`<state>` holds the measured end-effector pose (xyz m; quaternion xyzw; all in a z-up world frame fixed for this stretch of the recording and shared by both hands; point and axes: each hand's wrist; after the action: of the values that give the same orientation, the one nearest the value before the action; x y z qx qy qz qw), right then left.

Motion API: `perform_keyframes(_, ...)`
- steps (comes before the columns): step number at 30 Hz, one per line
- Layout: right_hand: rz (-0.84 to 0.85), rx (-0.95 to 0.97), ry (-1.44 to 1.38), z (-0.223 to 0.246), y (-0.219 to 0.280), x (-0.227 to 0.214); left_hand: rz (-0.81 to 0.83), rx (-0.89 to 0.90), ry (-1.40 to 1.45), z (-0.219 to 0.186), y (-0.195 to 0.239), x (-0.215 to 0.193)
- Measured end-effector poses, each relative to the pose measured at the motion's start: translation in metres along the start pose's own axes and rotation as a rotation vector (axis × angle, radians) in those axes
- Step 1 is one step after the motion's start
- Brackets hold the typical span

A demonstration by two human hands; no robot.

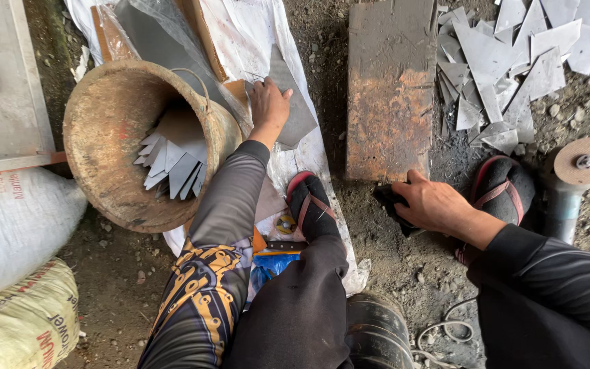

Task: The person sits on the ground and smooths the edges of small triangular tile pieces using a sanding block against a wooden board. They handle the tiles one at a time, sanding each edge before placing the finished pieces into a bucket.

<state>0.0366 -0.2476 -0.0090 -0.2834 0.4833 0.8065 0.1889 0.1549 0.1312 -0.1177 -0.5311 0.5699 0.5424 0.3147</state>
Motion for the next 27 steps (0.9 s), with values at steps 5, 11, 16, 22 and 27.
perform_keyframes(5, 0.033, -0.004, -0.014, 0.004, -0.005, -0.013, -0.021, -0.1, -0.026, -0.016, -0.006, -0.009)
perform_keyframes(11, 0.087, -0.005, -0.026, 0.001, -0.008, -0.014, 0.012, -0.182, 0.149, -0.014, -0.017, -0.009)
perform_keyframes(16, 0.003, -0.028, -0.069, -0.003, -0.004, -0.01, -0.014, -0.131, 0.348, -0.024, -0.012, -0.031)
perform_keyframes(22, -0.064, -0.025, -0.14, -0.006, 0.001, -0.015, -0.396, 0.386, 0.532, -0.059, 0.054, -0.101)
perform_keyframes(27, -0.087, -0.012, -0.162, 0.0, 0.003, -0.023, -0.276, 0.324, 1.115, -0.095, 0.102, -0.129)
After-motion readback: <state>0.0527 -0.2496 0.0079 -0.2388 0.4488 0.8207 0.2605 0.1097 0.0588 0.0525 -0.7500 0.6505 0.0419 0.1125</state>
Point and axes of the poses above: each hand's wrist, its own y-axis away from the middle knuckle, its own x-axis out of the palm, z = x × y, and after that the axes turned 11 degrees about x, right-handed
